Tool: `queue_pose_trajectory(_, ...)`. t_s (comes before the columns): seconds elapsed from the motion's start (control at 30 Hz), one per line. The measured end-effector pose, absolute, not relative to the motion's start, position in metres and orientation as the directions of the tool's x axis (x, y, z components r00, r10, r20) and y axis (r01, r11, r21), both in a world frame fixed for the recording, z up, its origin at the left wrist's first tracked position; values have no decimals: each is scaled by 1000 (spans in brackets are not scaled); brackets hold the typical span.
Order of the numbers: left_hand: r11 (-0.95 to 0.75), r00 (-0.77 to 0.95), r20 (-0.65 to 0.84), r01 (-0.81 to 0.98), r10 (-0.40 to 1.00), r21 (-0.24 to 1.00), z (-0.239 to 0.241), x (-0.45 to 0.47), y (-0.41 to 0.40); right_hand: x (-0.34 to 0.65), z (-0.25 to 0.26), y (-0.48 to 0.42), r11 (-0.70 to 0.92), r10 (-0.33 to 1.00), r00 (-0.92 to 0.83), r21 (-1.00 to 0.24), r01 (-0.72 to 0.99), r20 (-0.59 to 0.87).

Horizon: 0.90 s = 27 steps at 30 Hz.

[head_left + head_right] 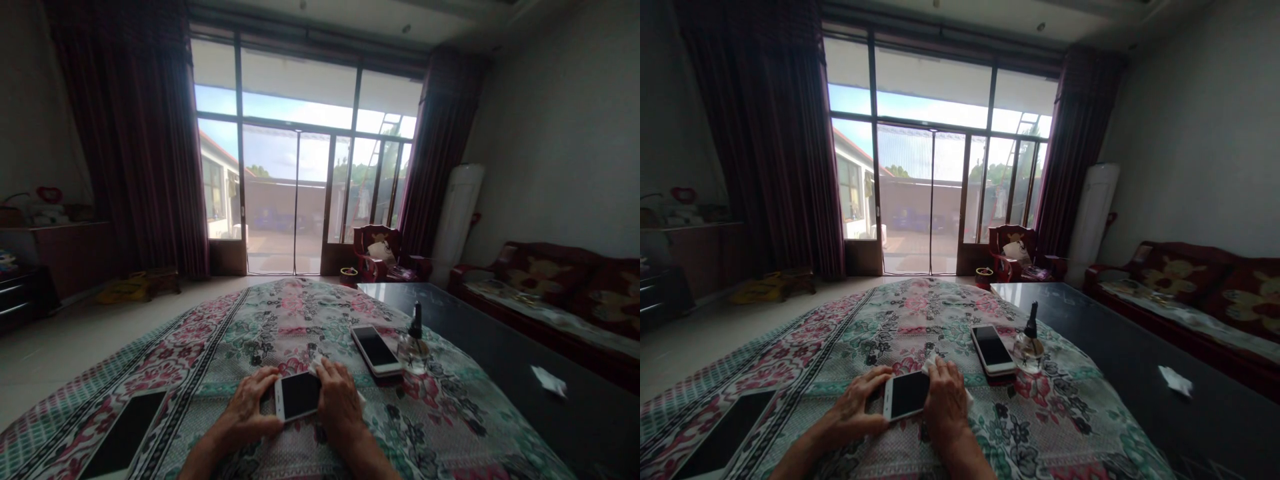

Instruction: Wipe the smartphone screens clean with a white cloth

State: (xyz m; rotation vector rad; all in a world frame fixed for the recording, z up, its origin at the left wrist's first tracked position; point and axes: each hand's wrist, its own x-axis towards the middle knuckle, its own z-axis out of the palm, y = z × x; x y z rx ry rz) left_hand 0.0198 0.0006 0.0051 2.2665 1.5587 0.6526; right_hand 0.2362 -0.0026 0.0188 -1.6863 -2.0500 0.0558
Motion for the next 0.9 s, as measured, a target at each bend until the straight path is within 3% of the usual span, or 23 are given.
queue_pose_trajectory(0.13,-354,301,187,781,935,514,5,19,0,245,24,1,176,940,-67,-306,936,336)
queue_pose_trajectory(0.27,-344,296,177,789,939,510,6,21,1,237,27,-9,211,928,-92,-303,929,361)
queue_pose_trajectory(0.57,-337,278,190,792,942,509,9,23,-2,209,19,-29,502,846,-360,-358,787,394)
queue_pose_trajectory(0.9,-343,287,188,775,939,531,7,21,-1,247,37,-4,182,939,-68,-320,930,338)
